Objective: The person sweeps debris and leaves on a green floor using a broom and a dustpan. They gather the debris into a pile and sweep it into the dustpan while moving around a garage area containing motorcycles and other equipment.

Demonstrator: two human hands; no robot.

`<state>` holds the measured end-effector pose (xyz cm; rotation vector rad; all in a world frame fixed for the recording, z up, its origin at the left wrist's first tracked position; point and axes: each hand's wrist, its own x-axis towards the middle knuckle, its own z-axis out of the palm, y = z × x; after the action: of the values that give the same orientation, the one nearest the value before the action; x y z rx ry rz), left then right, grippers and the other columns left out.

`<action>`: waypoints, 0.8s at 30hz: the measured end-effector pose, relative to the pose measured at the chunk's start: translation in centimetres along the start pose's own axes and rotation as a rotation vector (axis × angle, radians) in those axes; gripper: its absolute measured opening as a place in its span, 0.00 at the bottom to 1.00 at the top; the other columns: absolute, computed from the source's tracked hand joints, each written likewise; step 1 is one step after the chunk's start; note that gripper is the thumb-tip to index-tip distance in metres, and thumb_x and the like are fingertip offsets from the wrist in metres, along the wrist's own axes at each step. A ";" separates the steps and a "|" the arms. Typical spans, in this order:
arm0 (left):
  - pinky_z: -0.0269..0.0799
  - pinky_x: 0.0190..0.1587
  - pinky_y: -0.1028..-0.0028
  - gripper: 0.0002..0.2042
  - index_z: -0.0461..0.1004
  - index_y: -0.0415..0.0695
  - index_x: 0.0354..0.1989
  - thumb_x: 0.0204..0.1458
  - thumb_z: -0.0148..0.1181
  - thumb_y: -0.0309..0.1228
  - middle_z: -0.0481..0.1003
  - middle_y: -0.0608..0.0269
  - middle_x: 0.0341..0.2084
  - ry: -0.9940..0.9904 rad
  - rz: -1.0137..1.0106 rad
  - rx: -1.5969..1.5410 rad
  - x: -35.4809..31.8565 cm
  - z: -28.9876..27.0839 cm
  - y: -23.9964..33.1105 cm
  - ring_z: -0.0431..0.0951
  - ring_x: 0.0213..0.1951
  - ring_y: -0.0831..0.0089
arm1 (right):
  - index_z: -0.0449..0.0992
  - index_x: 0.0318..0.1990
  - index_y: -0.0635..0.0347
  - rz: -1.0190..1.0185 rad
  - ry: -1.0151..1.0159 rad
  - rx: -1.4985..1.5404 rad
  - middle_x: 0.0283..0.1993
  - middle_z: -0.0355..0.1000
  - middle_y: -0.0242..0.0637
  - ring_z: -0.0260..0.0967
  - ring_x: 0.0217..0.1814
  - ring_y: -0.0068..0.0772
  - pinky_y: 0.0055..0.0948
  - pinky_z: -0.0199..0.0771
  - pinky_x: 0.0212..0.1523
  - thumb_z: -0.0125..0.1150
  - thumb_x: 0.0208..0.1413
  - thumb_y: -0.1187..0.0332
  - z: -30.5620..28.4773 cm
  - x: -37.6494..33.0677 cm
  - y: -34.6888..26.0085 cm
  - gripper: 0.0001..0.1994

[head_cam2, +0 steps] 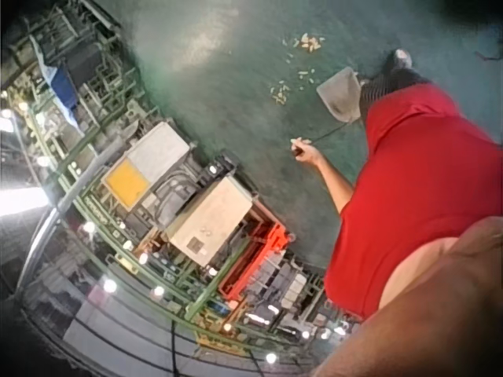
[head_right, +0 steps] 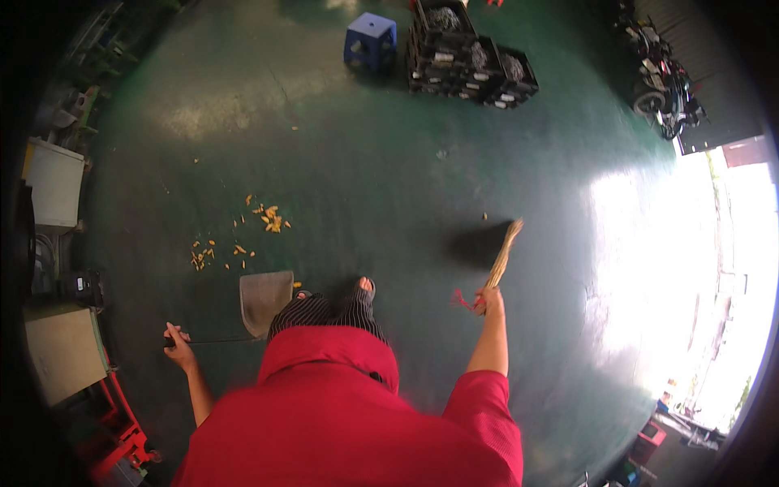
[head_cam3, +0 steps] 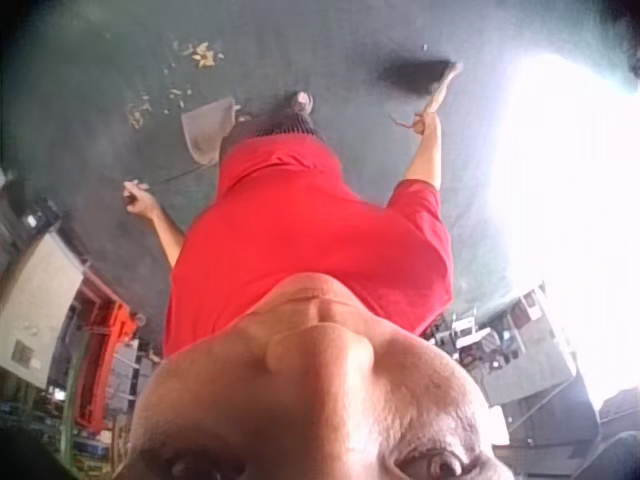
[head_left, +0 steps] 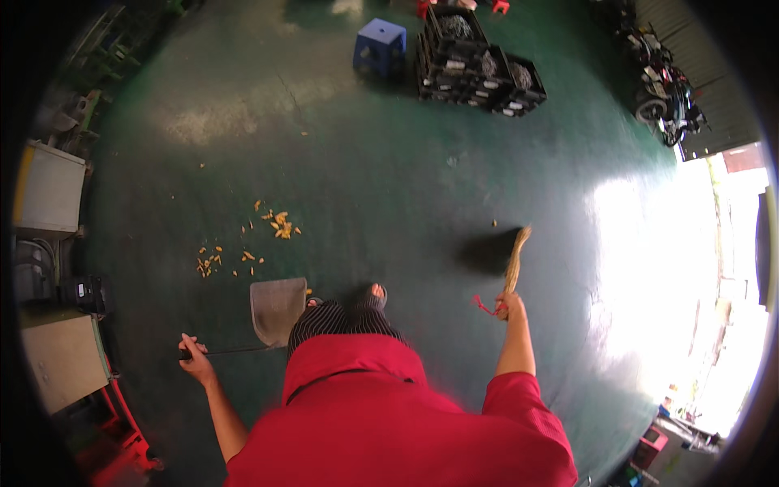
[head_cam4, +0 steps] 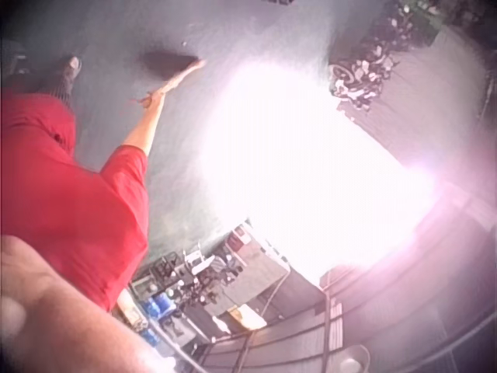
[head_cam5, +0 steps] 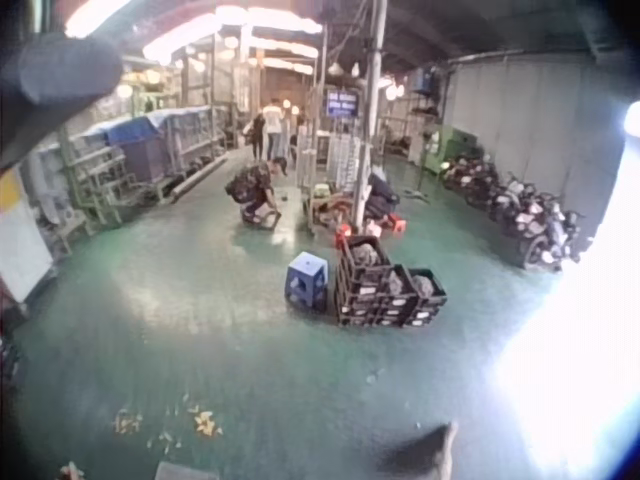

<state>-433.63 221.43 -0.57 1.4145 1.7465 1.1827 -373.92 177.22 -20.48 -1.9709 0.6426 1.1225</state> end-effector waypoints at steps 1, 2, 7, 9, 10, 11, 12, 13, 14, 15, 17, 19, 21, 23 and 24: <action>0.57 0.18 0.82 0.15 0.65 0.39 0.21 0.54 0.46 0.36 0.60 0.69 0.08 0.014 0.008 0.004 0.3 0.6 0.3 0.60 0.13 0.83 | 0.59 0.36 0.62 -0.060 0.017 -0.095 0.15 0.62 0.39 0.60 0.11 0.30 0.29 0.60 0.08 0.52 0.42 0.77 1.6 0.3 -0.8 0.12; 0.57 0.18 0.82 0.15 0.65 0.39 0.21 0.54 0.46 0.36 0.60 0.69 0.08 0.031 0.013 0.011 0.6 1.1 0.6 0.60 0.13 0.83 | 0.60 0.37 0.61 -0.121 0.035 -0.192 0.17 0.64 0.40 0.60 0.11 0.30 0.29 0.60 0.09 0.52 0.43 0.76 4.5 -0.5 -1.7 0.12; 0.55 0.17 0.82 0.15 0.66 0.39 0.21 0.54 0.47 0.37 0.60 0.70 0.08 0.077 0.003 0.053 2.5 5.1 1.5 0.60 0.13 0.84 | 0.43 0.56 0.49 -0.151 -0.146 -0.222 0.21 0.62 0.38 0.61 0.13 0.28 0.28 0.62 0.10 0.53 0.40 0.79 18.8 -3.8 -3.7 0.34; 0.55 0.16 0.82 0.15 0.67 0.39 0.20 0.54 0.47 0.37 0.60 0.70 0.08 0.093 -0.007 0.071 3.7 7.6 2.2 0.60 0.12 0.84 | 0.37 0.60 0.47 -0.185 -0.249 -0.304 0.23 0.64 0.39 0.63 0.15 0.28 0.28 0.64 0.12 0.53 0.38 0.80 23.6 -4.7 -5.7 0.42; 0.55 0.16 0.82 0.15 0.67 0.39 0.20 0.54 0.47 0.37 0.60 0.70 0.08 0.116 -0.007 0.085 4.4 8.7 2.6 0.60 0.12 0.84 | 0.38 0.60 0.47 -0.196 -0.309 -0.359 0.23 0.64 0.38 0.63 0.15 0.28 0.28 0.64 0.12 0.53 0.37 0.80 26.0 -5.7 -7.2 0.42; 0.54 0.15 0.82 0.15 0.67 0.39 0.20 0.54 0.47 0.37 0.60 0.70 0.08 0.128 -0.003 0.096 5.4 10.2 3.5 0.60 0.12 0.84 | 0.38 0.60 0.46 -0.215 -0.352 -0.377 0.23 0.64 0.38 0.62 0.15 0.27 0.28 0.64 0.12 0.53 0.37 0.80 28.2 -6.5 -9.0 0.42; 0.54 0.15 0.82 0.15 0.67 0.39 0.20 0.53 0.47 0.37 0.60 0.70 0.07 0.141 0.001 0.107 6.5 11.5 4.0 0.60 0.12 0.85 | 0.39 0.61 0.45 -0.233 -0.395 -0.396 0.23 0.65 0.38 0.62 0.14 0.27 0.28 0.64 0.12 0.54 0.37 0.80 30.3 -7.1 -11.1 0.42; 0.53 0.15 0.82 0.15 0.68 0.40 0.20 0.53 0.48 0.37 0.60 0.71 0.07 0.147 0.009 0.082 8.0 12.7 3.4 0.59 0.11 0.85 | 0.41 0.60 0.45 -0.253 -0.454 -0.426 0.23 0.65 0.38 0.62 0.14 0.26 0.27 0.64 0.12 0.54 0.37 0.80 31.9 -8.0 -13.5 0.41; 0.53 0.15 0.82 0.15 0.68 0.40 0.20 0.53 0.48 0.37 0.60 0.71 0.07 0.159 -0.017 0.078 9.2 14.0 3.4 0.59 0.11 0.85 | 0.42 0.60 0.46 -0.271 -0.512 -0.457 0.23 0.65 0.38 0.61 0.14 0.26 0.27 0.64 0.12 0.54 0.38 0.80 33.5 -9.0 -16.0 0.40; 0.52 0.15 0.82 0.15 0.68 0.40 0.20 0.53 0.49 0.37 0.60 0.71 0.07 0.170 -0.044 0.076 10.5 15.5 3.7 0.59 0.11 0.85 | 0.44 0.60 0.46 -0.287 -0.570 -0.489 0.23 0.65 0.38 0.61 0.13 0.26 0.26 0.63 0.12 0.54 0.38 0.80 35.0 -9.3 -18.5 0.40; 0.52 0.15 0.82 0.15 0.68 0.40 0.19 0.52 0.49 0.38 0.59 0.72 0.07 0.161 -0.105 0.083 13.2 17.8 4.0 0.58 0.11 0.85 | 0.45 0.60 0.44 -0.263 -0.697 -0.464 0.22 0.63 0.36 0.60 0.12 0.24 0.25 0.61 0.11 0.54 0.39 0.80 37.3 -7.8 -22.5 0.39; 0.52 0.15 0.82 0.15 0.68 0.40 0.19 0.53 0.49 0.37 0.59 0.71 0.07 0.142 -0.071 0.074 16.0 21.0 4.7 0.59 0.12 0.85 | 0.45 0.61 0.42 -0.240 -0.752 -0.474 0.22 0.63 0.34 0.58 0.12 0.22 0.23 0.60 0.11 0.55 0.39 0.81 39.0 -7.4 -27.5 0.40; 0.52 0.15 0.81 0.15 0.68 0.39 0.19 0.53 0.48 0.37 0.60 0.70 0.08 0.127 -0.060 0.059 18.5 22.6 5.7 0.59 0.12 0.84 | 0.44 0.62 0.40 -0.313 -0.702 -0.637 0.26 0.66 0.37 0.63 0.16 0.26 0.25 0.64 0.16 0.57 0.37 0.79 39.9 -8.5 -31.8 0.42; 0.53 0.16 0.81 0.15 0.67 0.39 0.20 0.53 0.48 0.37 0.60 0.70 0.08 0.134 -0.084 0.012 20.4 24.0 6.3 0.60 0.13 0.84 | 0.43 0.62 0.39 -0.525 -0.550 -0.944 0.32 0.69 0.44 0.68 0.25 0.37 0.32 0.69 0.25 0.59 0.37 0.76 40.8 -8.7 -35.5 0.43; 0.54 0.17 0.81 0.15 0.67 0.39 0.20 0.53 0.48 0.37 0.61 0.69 0.09 0.118 -0.096 0.021 21.2 25.1 6.9 0.60 0.13 0.84 | 0.44 0.62 0.40 -0.655 -0.423 -1.087 0.35 0.70 0.47 0.69 0.30 0.41 0.34 0.70 0.31 0.60 0.37 0.75 40.7 -8.8 -37.2 0.43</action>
<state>-414.43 248.87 -3.37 1.2800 1.8905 1.2210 -371.04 232.39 -12.12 -2.3415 -0.9897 1.5061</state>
